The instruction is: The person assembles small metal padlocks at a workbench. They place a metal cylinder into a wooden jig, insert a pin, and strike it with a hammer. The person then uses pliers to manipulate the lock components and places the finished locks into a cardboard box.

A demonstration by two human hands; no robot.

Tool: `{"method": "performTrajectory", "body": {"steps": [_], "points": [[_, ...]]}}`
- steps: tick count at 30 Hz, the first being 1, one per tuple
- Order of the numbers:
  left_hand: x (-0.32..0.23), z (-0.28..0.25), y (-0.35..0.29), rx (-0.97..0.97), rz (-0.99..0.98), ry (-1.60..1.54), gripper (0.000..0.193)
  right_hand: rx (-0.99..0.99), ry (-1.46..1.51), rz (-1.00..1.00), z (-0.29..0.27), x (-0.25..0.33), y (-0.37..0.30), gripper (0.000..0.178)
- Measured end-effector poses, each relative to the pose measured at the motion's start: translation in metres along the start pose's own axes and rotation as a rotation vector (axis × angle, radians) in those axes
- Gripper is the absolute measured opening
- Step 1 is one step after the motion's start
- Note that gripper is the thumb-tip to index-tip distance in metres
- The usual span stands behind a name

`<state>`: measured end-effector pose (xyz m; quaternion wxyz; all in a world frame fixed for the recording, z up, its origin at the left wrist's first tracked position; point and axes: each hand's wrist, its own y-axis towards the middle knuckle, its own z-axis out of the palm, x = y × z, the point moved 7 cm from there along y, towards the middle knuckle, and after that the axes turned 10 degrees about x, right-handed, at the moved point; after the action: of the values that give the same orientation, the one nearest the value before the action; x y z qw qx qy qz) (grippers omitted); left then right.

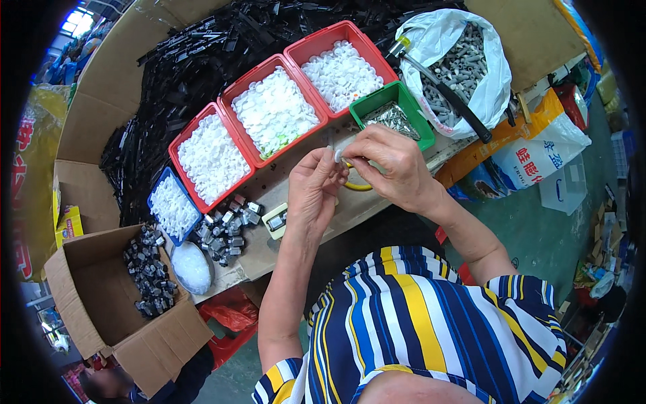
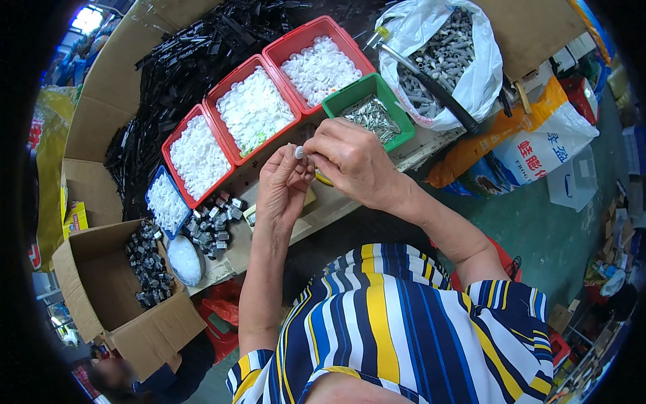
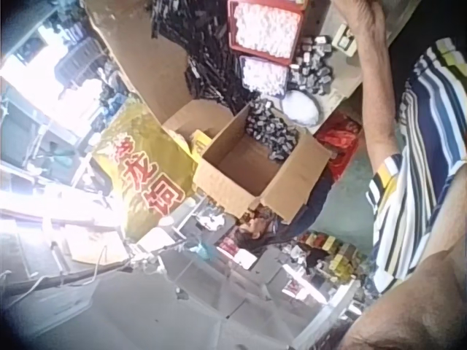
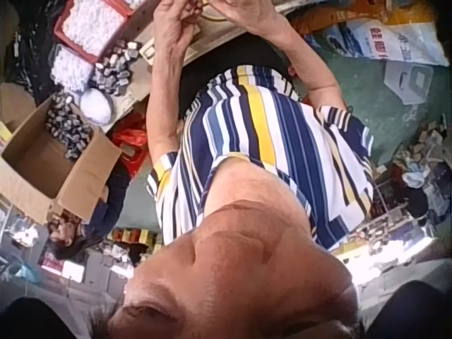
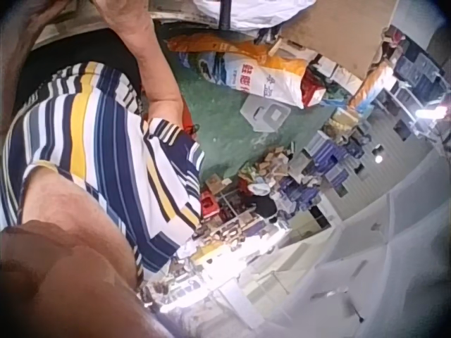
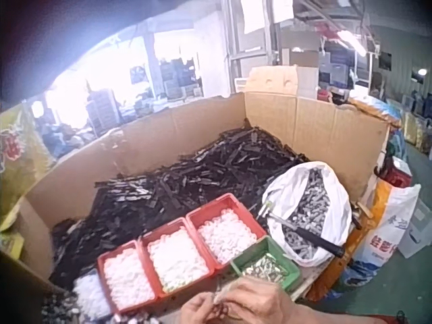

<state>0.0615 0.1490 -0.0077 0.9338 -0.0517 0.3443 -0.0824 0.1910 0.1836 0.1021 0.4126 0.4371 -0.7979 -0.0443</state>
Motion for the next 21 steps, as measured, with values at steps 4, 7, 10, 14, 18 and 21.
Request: {"method": "performTrajectory", "body": {"steps": [4,7,10,14,18,21], "points": [[-0.01,0.001,-0.007,-0.038,0.073,0.126,0.015,0.01,-0.155,-0.066,0.006,0.012,0.0,0.018],[-0.015,-0.003,-0.012,-0.04,0.117,0.283,0.016,0.03,-0.194,-0.073,0.013,0.014,0.0,0.018],[-0.02,-0.009,-0.016,-0.04,0.058,0.314,0.016,0.084,0.163,0.173,0.018,-0.002,0.001,0.015],[-0.015,-0.007,-0.021,-0.053,-0.076,0.172,0.019,0.169,0.737,0.344,0.038,-0.028,-0.005,0.018],[-0.014,-0.007,-0.026,-0.054,-0.057,0.156,0.02,0.178,0.795,0.325,0.039,-0.03,-0.009,0.016],[-0.015,-0.012,-0.029,-0.052,-0.045,0.209,0.018,0.214,0.589,0.257,0.033,-0.022,-0.007,0.014]]}}
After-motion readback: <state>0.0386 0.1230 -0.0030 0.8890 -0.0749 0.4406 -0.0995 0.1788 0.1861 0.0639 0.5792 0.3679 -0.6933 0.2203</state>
